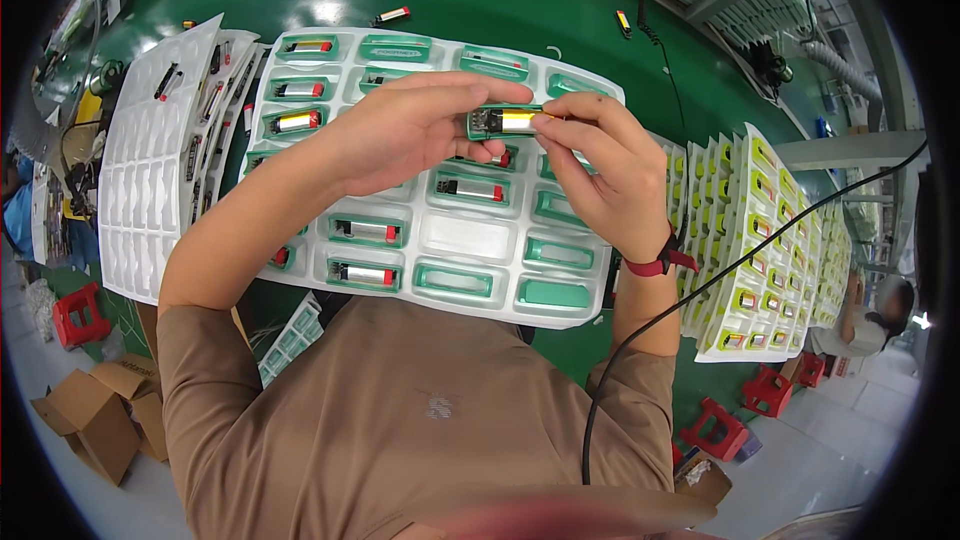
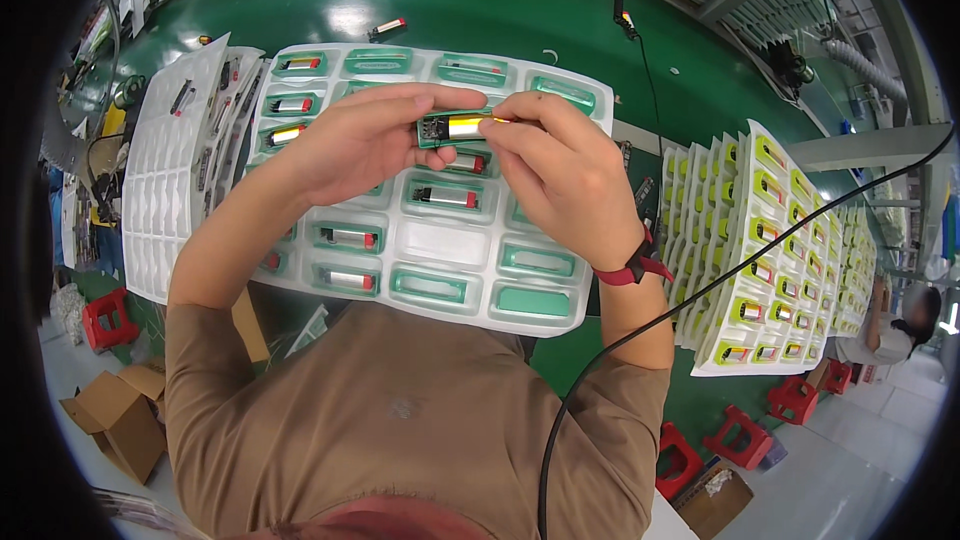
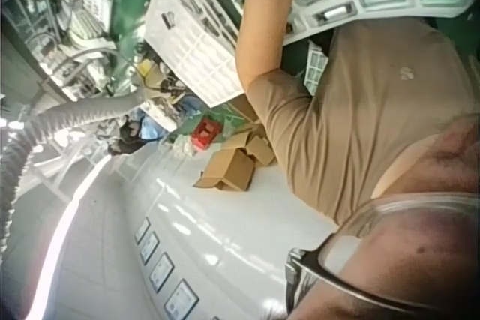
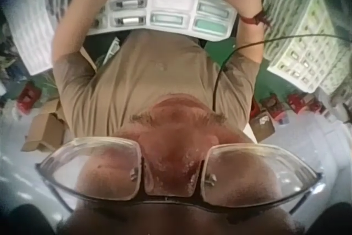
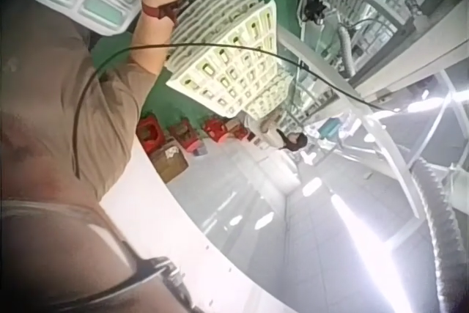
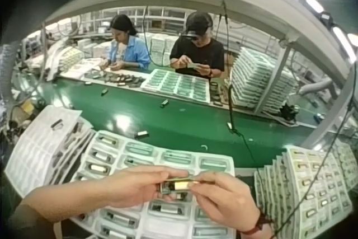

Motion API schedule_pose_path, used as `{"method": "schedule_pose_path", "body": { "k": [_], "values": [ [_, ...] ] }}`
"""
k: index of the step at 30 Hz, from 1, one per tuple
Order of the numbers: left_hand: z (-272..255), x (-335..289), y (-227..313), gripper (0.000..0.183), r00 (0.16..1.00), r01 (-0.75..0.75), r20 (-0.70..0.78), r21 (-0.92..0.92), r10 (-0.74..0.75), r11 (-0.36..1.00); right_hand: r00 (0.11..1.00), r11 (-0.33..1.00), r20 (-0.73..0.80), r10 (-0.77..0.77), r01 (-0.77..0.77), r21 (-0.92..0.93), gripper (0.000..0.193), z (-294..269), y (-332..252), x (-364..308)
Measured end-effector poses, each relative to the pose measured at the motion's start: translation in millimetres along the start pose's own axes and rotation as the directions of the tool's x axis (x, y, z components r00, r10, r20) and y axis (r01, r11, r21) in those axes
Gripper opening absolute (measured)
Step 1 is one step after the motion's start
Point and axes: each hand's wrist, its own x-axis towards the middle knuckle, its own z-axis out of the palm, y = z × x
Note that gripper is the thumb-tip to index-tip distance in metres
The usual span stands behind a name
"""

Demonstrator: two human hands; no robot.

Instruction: The person assembles small electronic components, battery cells, and circuit boards by hand, then places the assembled parts into a molded plastic tray.

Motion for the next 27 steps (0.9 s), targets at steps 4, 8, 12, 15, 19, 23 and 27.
{"method": "schedule_pose_path", "body": {
  "k": [4,8,12,15,19,23,27],
  "values": [
    [-2.9,0.1,-1.1,0.043,1.000,-0.006,0.014,-0.011,0.006,1.000,1.000,1.000,0.024,0.010,-0.010,-0.001,0.023,-3.9,-1.6,-0.3],
    [-1.0,1.2,-2.9,0.043,1.000,0.006,0.017,0.003,-0.006,1.000,0.998,1.000,0.058,0.013,-0.012,-0.027,0.027,-2.2,-5.7,-1.9],
    [-1.9,2.9,-1.9,0.043,0.998,0.024,0.052,-0.039,-0.022,0.999,0.997,0.992,0.067,-0.038,0.045,-0.117,0.029,3.2,-8.7,-2.8],
    [0.6,0.9,-4.8,0.041,1.000,0.016,0.007,0.192,-0.017,0.981,0.997,0.989,0.048,-0.052,0.058,-0.133,0.031,5.9,-6.8,-6.8],
    [11.1,-4.1,-1.0,0.040,0.999,0.037,-0.003,0.414,-0.039,0.910,0.972,0.950,-0.044,0.232,-0.217,0.226,0.034,8.7,-3.2,-11.5],
    [12.8,-6.8,-4.9,0.041,0.992,-0.118,0.022,0.562,0.128,0.819,0.810,0.528,0.255,0.528,-0.549,0.648,0.039,8.1,7.9,-21.9],
    [8.0,-3.0,-8.9,0.042,0.987,-0.115,-0.031,0.546,0.157,0.830,0.803,0.435,0.242,0.545,-0.517,0.737,0.043,11.9,2.9,-27.1]
  ]
}}
